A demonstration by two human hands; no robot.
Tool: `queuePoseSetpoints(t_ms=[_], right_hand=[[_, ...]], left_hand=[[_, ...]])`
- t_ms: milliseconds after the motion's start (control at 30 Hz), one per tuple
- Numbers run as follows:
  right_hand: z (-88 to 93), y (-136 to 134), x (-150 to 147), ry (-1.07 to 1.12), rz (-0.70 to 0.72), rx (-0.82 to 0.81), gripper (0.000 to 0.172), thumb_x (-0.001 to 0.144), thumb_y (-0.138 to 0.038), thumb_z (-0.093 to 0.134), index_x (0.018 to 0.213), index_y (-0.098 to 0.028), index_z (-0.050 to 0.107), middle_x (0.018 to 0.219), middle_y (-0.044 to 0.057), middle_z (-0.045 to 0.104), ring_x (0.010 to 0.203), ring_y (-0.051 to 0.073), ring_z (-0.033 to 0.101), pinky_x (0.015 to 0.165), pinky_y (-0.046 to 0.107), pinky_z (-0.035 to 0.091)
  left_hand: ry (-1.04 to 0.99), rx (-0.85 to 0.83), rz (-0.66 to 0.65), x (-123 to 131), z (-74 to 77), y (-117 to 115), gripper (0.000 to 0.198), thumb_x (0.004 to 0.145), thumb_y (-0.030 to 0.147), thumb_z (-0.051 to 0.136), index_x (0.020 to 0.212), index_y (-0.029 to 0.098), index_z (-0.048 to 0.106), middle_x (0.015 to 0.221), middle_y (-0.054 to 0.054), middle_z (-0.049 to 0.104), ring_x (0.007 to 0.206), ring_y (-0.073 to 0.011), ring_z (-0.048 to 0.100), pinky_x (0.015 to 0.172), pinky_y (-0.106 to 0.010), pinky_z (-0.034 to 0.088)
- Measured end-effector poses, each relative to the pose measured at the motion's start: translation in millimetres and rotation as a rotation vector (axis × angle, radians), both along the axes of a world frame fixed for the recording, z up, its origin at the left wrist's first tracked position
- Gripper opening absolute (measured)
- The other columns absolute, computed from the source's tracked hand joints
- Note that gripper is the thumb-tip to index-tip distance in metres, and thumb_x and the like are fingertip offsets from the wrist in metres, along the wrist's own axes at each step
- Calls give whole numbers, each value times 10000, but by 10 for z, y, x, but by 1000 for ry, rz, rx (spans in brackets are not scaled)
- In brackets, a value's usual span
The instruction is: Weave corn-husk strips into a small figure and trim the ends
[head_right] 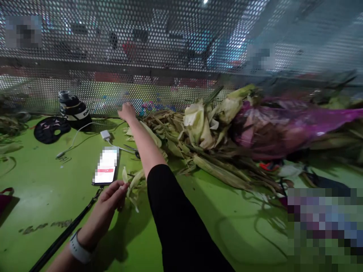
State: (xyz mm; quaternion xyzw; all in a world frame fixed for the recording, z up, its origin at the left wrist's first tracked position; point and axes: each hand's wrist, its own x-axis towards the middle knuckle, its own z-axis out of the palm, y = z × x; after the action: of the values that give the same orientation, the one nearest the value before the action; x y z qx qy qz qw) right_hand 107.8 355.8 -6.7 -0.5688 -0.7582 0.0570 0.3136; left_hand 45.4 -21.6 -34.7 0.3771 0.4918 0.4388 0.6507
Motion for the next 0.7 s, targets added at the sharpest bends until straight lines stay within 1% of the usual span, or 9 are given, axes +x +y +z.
queuePoseSetpoints(t_ms=[67,133,233,333,400,500,600,633,700], right_hand=[[98,-97,82,81,56,16,272,854,-229,572,1059,-88,682,1148,146,635,1126,236,574,1007,364,440],[211,-259,202,165,106,37,259,858,-170,540,1059,-104,691,1096,105,680,1067,191,612,973,312,453],[335,-585,392,226,119,45,254,880,-180,517,1042,-119,702,1045,70,714,987,160,650,920,273,468],[339,-865,486,143,85,6,234,877,-201,531,1012,-133,710,1016,68,722,965,178,658,900,286,480],[284,-945,467,59,31,-14,256,874,-206,542,1072,-143,692,1068,85,709,1004,204,649,903,312,487],[169,-871,344,-60,-50,-28,359,890,-276,553,1232,-182,612,1192,112,661,1064,252,630,905,376,498],[59,-644,174,-180,-50,-39,427,887,-327,583,1291,-194,559,1228,137,640,1095,284,617,903,404,502],[28,-565,116,-218,-36,-36,418,888,-321,585,1285,-191,562,1230,142,639,1106,287,613,907,405,499],[-11,-446,9,-279,-16,-39,321,917,-261,535,1219,-176,605,1197,148,657,1103,279,614,911,398,491]], left_hand=[[2,38,58,-18,-16,24,371,763,518,716,835,162,637,575,57,440,505,-56,348,470,-178,282],[-20,72,78,-33,-36,49,355,748,490,738,849,161,652,591,53,456,516,-54,355,476,-174,278],[-32,142,104,-52,-68,84,345,711,453,778,841,154,667,612,44,496,535,-52,385,487,-169,289],[-59,142,130,-73,-100,115,344,703,449,782,835,152,668,594,50,487,517,-49,372,483,-170,289],[-56,149,147,-88,-116,129,352,692,452,788,828,150,668,586,52,484,513,-50,376,483,-171,296],[-36,158,166,-93,-119,132,360,702,464,777,847,152,671,589,52,489,513,-53,385,481,-174,307],[-23,140,144,-71,-98,120,343,740,470,747,844,155,659,594,55,480,509,-50,376,479,-174,308],[-23,123,143,-61,-90,118,341,746,477,740,834,159,651,575,60,465,499,-51,364,473,-176,306],[-31,91,119,-48,-79,119,337,757,480,729,842,165,644,565,64,453,491,-52,353,466,-177,300]])
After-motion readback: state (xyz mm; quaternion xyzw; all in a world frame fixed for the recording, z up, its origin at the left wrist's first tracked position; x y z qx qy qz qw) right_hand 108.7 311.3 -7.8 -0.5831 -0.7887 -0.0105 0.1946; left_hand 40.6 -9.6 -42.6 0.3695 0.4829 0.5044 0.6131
